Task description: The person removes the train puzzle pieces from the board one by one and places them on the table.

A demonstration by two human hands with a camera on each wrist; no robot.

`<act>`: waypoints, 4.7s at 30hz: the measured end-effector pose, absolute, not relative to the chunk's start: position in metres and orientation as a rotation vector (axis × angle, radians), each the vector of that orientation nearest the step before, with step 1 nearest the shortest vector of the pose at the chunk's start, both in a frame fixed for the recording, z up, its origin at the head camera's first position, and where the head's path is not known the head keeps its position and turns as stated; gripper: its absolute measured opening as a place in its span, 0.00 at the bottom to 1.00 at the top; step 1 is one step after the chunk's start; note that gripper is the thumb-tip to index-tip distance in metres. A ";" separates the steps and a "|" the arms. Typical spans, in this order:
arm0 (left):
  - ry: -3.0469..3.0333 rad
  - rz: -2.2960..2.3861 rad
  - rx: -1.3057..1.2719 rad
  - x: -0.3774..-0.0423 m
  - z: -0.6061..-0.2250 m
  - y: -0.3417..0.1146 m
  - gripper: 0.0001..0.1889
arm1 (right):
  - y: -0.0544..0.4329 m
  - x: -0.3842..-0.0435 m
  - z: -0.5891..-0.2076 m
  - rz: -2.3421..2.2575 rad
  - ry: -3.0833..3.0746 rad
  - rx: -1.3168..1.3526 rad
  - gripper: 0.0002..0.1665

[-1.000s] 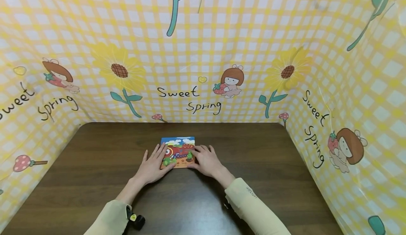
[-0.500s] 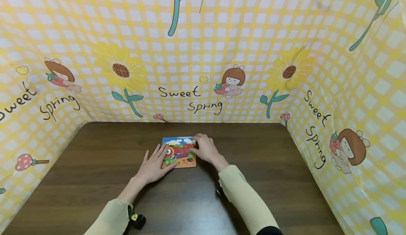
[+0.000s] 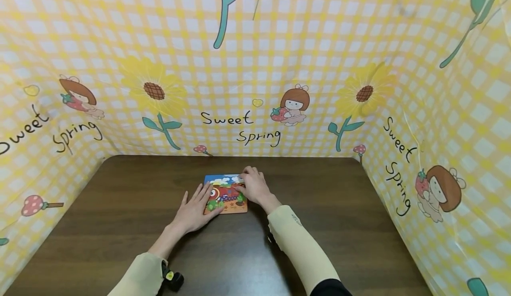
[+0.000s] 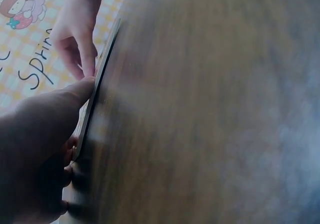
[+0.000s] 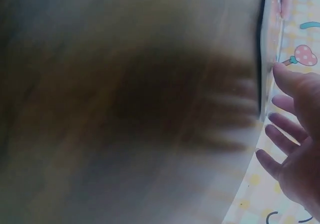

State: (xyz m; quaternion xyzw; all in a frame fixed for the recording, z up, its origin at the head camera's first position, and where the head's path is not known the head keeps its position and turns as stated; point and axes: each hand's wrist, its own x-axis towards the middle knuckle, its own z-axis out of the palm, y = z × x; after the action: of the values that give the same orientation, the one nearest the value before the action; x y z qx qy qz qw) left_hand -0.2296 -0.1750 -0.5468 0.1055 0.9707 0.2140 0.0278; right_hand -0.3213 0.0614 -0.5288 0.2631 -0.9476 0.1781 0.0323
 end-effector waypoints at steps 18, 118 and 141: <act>2.989 0.622 0.303 -0.227 -0.542 -0.173 0.50 | 0.058 -0.343 -0.556 0.723 -2.903 0.671 0.23; 2.994 0.686 0.363 -0.232 -0.554 -0.178 0.53 | 0.077 -0.325 -0.524 1.967 -2.734 0.347 0.27; 2.974 0.599 0.320 -0.230 -0.547 -0.176 0.50 | 0.088 -0.324 -0.529 2.108 -2.691 0.326 0.27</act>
State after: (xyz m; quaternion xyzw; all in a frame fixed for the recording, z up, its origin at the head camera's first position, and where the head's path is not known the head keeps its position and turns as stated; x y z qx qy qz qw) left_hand -0.2297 -0.1759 -0.5473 0.1047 0.9739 0.1961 0.0455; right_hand -0.3241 0.0879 -0.5287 0.0939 -0.7752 0.6074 -0.1459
